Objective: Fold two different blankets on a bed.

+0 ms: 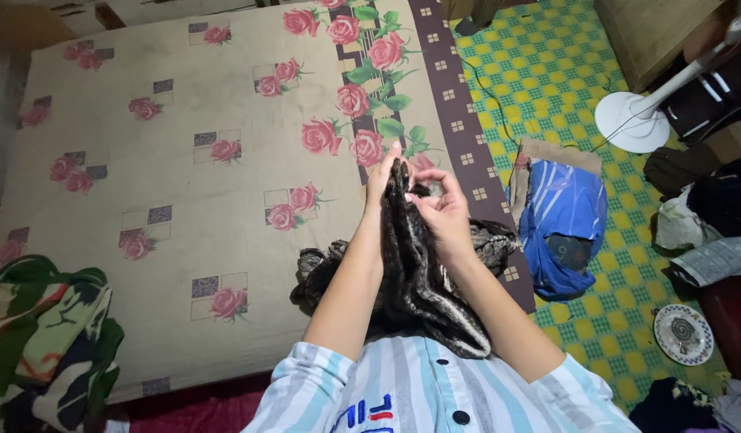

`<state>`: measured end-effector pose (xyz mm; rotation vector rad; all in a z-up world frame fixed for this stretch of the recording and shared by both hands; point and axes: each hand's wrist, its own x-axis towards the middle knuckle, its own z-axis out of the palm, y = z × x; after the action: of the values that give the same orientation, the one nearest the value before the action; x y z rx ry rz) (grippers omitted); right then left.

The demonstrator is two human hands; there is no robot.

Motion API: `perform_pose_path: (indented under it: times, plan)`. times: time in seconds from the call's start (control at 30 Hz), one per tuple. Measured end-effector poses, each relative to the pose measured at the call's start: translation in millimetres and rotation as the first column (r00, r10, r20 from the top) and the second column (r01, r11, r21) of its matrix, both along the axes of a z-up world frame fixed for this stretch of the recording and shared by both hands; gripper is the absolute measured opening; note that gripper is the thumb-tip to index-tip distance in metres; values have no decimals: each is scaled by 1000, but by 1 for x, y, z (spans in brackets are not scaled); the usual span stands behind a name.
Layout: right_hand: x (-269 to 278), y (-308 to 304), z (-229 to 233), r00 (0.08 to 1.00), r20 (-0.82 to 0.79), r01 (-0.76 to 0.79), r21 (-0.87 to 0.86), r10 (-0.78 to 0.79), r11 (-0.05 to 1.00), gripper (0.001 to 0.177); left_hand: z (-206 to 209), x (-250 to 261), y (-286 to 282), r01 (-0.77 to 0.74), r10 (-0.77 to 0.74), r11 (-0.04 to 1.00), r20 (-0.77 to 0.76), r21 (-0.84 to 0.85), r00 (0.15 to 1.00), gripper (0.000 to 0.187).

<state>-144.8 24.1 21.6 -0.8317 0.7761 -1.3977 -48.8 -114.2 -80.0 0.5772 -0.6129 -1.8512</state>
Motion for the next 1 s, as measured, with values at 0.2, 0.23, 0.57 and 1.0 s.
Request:
perform_pose_path:
  times: [0.2,0.23,0.57,1.0]
  plan:
    - [-16,-24,-23,558,-674,235,-431,-484,871,76,21,1,5,98,-63,988,270,-118,961,57]
    - [-22,-29,-33,570,-571,107,-661,-591,742,88,26,-1,9,72,-46,993,274,-88,961,50]
    - [-32,-29,-69,979,-142,-172,-202,145,964,84,46,-20,22,-189,281,913,219,-362,934,49]
    - [-60,-54,-113,947,-152,-291,-38,282,956,16,146,-1,72,-285,761,618,466,-733,452,35]
